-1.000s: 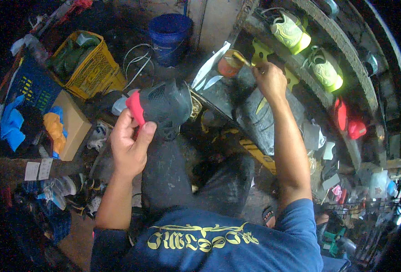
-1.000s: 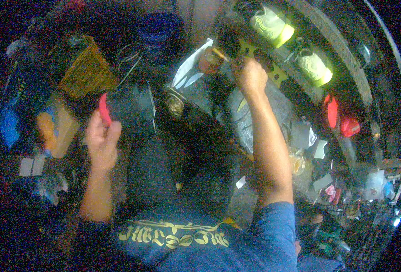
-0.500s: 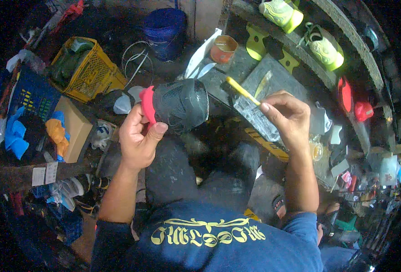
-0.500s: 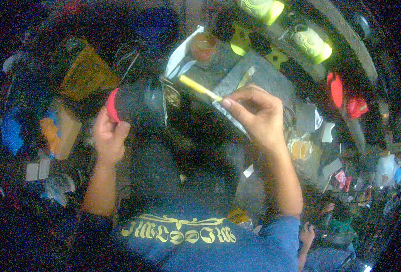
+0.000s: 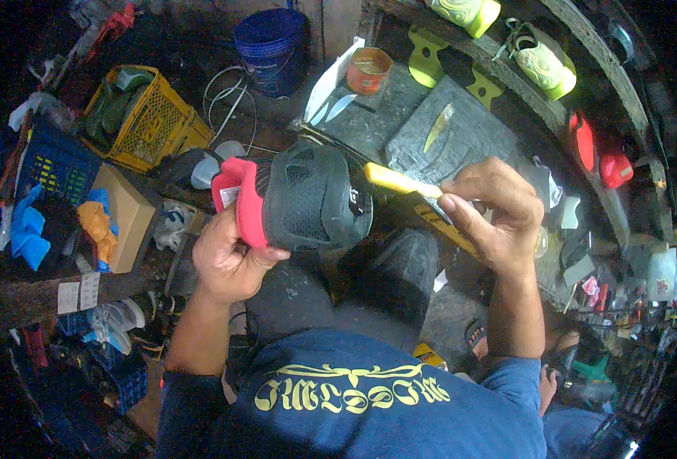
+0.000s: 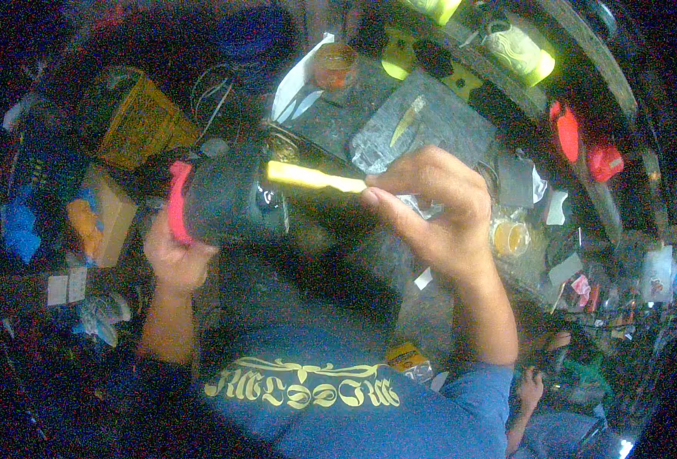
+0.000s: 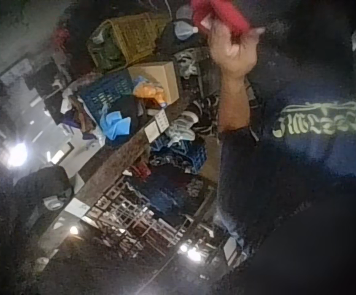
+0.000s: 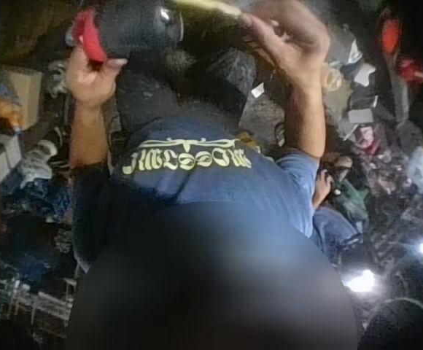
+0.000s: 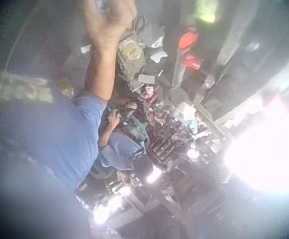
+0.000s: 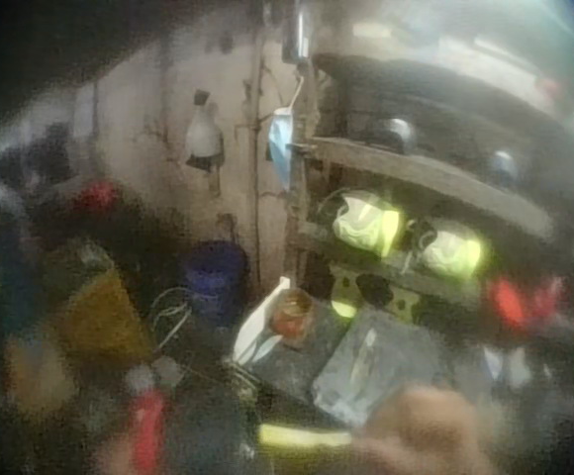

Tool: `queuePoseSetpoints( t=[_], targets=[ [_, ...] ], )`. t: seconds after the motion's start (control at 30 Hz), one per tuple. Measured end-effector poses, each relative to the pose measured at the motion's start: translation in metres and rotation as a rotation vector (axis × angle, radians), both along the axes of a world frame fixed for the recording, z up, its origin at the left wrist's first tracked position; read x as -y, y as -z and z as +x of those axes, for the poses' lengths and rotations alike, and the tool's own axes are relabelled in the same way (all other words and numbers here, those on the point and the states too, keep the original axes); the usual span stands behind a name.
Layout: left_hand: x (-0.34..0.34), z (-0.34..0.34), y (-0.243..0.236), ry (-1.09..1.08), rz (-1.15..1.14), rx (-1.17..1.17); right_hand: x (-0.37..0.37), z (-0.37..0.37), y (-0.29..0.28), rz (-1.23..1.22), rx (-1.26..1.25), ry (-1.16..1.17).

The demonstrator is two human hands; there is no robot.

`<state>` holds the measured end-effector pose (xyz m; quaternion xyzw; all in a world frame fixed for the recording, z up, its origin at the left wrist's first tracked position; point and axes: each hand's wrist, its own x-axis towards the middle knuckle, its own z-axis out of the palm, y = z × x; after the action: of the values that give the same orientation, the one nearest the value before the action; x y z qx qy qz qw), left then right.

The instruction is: The person applies glue to a black shoe sole piece using a brush, then applies glue to the edge of a black shoe with a red insole. The person repeatedly dips the brush into a container of glue and spreads it on the surfaces.

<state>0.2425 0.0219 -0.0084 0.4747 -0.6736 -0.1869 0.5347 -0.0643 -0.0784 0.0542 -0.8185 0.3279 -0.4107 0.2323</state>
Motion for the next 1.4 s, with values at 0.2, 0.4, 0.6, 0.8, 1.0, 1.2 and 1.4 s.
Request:
queuePoseSetpoints(
  t=[0.2,0.4,0.6,0.8,1.0,1.2,1.4],
  targets=[
    [-0.003,0.003,0.001,0.067,-0.05,0.006,-0.003,-0.001,0.004,-0.013,0.021,0.049],
    [-0.006,0.002,-0.002,0.037,-0.029,0.003,-0.011,-0.001,0.006,-0.007,0.033,0.041],
    [-0.006,-0.002,-0.008,0.004,-0.007,0.008,-0.016,-0.001,0.006,-0.013,0.026,0.049],
    [-0.007,-0.005,-0.02,-0.021,0.056,0.04,-0.016,0.0,0.006,-0.111,-0.009,0.01],
    [-0.007,-0.008,-0.025,0.012,0.133,-0.074,-0.017,0.0,0.005,-0.106,-0.018,0.014],
    [-0.011,-0.013,-0.03,0.062,0.282,-0.27,-0.016,0.0,0.007,-0.114,-0.033,0.015],
    [-0.008,-0.015,-0.033,0.13,0.326,-0.412,-0.016,0.001,0.006,-0.137,-0.04,0.01]
  ],
)
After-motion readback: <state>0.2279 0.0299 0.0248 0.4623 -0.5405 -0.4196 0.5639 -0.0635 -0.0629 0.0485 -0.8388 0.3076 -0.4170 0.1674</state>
